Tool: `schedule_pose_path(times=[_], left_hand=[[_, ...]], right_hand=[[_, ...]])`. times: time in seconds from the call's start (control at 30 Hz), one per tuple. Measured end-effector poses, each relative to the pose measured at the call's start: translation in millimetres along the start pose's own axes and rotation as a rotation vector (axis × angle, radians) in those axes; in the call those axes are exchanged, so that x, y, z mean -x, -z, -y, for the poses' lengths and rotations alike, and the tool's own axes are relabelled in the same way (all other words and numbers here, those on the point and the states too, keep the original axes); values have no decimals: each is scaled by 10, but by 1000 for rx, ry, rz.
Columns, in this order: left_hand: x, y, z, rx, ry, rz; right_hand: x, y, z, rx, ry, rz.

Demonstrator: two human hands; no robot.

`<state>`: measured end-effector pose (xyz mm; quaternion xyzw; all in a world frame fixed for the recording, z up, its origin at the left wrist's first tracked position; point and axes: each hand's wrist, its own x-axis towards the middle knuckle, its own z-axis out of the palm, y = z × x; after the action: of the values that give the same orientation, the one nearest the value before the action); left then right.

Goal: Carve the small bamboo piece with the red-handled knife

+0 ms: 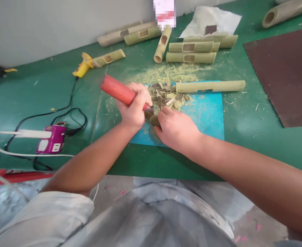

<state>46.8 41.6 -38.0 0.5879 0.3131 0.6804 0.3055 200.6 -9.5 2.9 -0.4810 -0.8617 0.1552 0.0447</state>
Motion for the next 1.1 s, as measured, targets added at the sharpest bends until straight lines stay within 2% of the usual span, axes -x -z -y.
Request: schedule_pose_path(times=[0.4, 0.67, 0.87, 1.03, 1.1], left_hand=[[-10, 107, 101, -95, -111, 39], [28, 84, 71, -71, -72, 39], [-11, 97, 78, -110, -84, 96], [-22, 90, 61, -147, -78, 224], [-22, 80, 53, -165, -66, 211]], right_hand=[[24, 5, 32, 8, -7, -41], [27, -12, 8, 30, 9, -54], [38, 10, 40, 61, 20, -59], [50, 38, 91, 99, 52, -16], [43, 46, 95, 97, 28, 5]])
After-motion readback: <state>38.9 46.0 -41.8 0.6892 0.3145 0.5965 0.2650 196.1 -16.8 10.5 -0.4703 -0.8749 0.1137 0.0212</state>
